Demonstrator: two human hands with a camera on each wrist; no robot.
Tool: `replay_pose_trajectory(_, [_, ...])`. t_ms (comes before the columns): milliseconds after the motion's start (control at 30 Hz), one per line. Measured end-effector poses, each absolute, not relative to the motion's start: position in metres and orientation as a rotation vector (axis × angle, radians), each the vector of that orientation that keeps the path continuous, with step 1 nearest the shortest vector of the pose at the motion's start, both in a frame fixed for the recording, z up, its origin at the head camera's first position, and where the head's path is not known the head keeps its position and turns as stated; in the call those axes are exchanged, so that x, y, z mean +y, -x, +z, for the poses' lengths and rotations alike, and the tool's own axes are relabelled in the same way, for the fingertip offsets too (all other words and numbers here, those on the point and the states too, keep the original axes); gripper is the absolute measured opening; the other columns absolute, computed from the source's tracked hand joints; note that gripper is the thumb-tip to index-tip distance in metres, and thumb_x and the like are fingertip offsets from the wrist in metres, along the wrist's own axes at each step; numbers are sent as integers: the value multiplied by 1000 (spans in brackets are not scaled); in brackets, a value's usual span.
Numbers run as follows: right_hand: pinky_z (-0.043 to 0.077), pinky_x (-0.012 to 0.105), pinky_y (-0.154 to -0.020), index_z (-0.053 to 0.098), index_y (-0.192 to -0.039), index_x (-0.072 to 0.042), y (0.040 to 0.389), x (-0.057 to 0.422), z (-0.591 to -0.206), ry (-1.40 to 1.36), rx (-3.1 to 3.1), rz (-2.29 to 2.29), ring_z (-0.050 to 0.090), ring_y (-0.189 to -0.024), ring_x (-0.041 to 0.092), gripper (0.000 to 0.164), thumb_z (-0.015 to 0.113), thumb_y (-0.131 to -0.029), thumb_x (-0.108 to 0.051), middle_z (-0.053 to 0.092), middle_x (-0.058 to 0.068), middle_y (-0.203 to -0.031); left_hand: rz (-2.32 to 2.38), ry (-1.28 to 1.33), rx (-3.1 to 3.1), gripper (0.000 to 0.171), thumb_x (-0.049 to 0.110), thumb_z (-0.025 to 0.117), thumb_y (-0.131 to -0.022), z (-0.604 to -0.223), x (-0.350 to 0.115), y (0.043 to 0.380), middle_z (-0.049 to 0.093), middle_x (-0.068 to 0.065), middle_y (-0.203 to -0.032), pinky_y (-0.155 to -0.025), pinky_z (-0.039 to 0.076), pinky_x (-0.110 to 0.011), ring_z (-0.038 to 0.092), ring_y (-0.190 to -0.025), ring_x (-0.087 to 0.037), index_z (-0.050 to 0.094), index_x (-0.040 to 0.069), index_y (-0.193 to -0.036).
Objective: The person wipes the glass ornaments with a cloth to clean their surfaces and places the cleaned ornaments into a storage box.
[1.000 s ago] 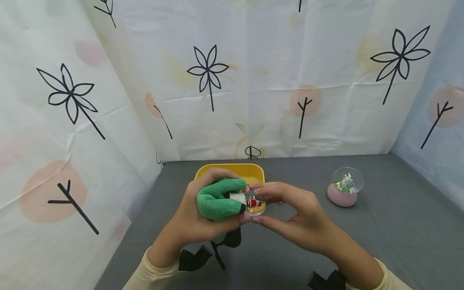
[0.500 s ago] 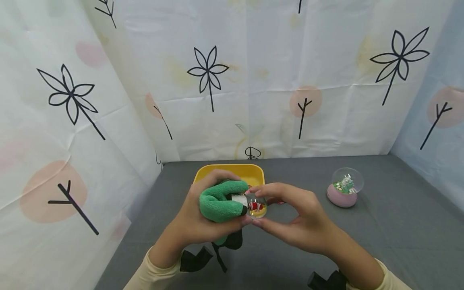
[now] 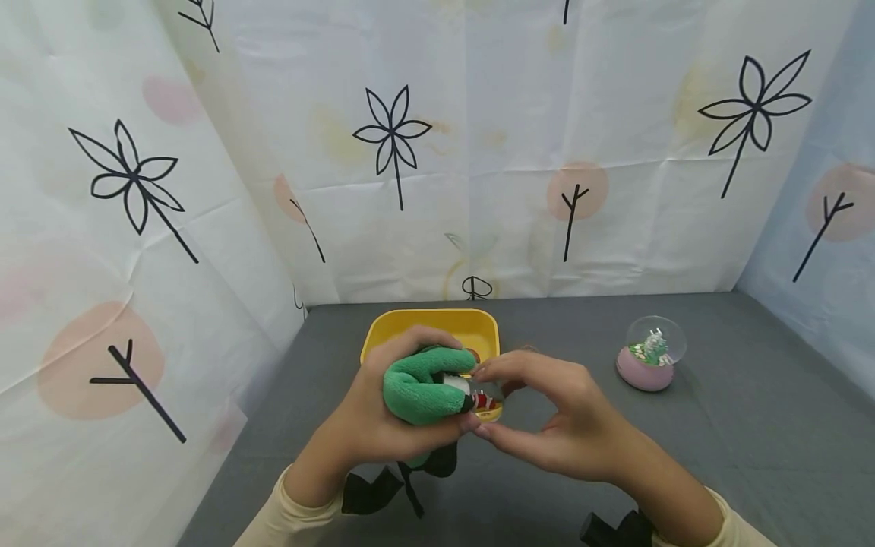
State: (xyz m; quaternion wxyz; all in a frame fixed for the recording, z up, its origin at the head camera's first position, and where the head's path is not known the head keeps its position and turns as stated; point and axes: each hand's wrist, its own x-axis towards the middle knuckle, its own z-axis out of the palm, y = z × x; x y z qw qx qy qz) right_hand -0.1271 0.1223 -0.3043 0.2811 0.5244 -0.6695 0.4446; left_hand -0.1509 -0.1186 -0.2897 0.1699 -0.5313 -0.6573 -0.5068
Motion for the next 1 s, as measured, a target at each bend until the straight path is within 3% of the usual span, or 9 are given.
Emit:
replay_pose_trajectory(267, [63, 23, -81, 66, -131, -5, 124, 126, -304, -1368, -1912, 1227, 72, -100, 14, 50, 88, -87, -10, 74, 8, -121, -1459, 1524, -1867, 56, 16, 91, -83, -287, -121, 150, 74, -11, -116, -89, 63, -36, 73, -100, -22, 59, 3, -127])
replay_pose_trajectory(633, [64, 28, -79, 62, -130, -5, 124, 129, -305, -1301, -2000, 1390, 78, -90, 13, 49, 82, -87, 7, 80, 10, -112, -1397, 1508, -1849, 61, 16, 95, -77, -287, -117, 147, 72, -9, -108, -81, 62, -32, 69, -88, -11, 60, 3, -125])
replay_pose_trajectory(1000, [65, 30, -84, 64, -130, -8, 123, 127, -305, -1276, -2007, 1425, 77, -99, 13, 50, 81, -86, 9, 76, 8, -117, -1383, 1490, -1871, 61, 12, 94, -77, -286, -119, 149, 73, -9, -112, -85, 62, -32, 70, -93, -15, 59, 3, -125])
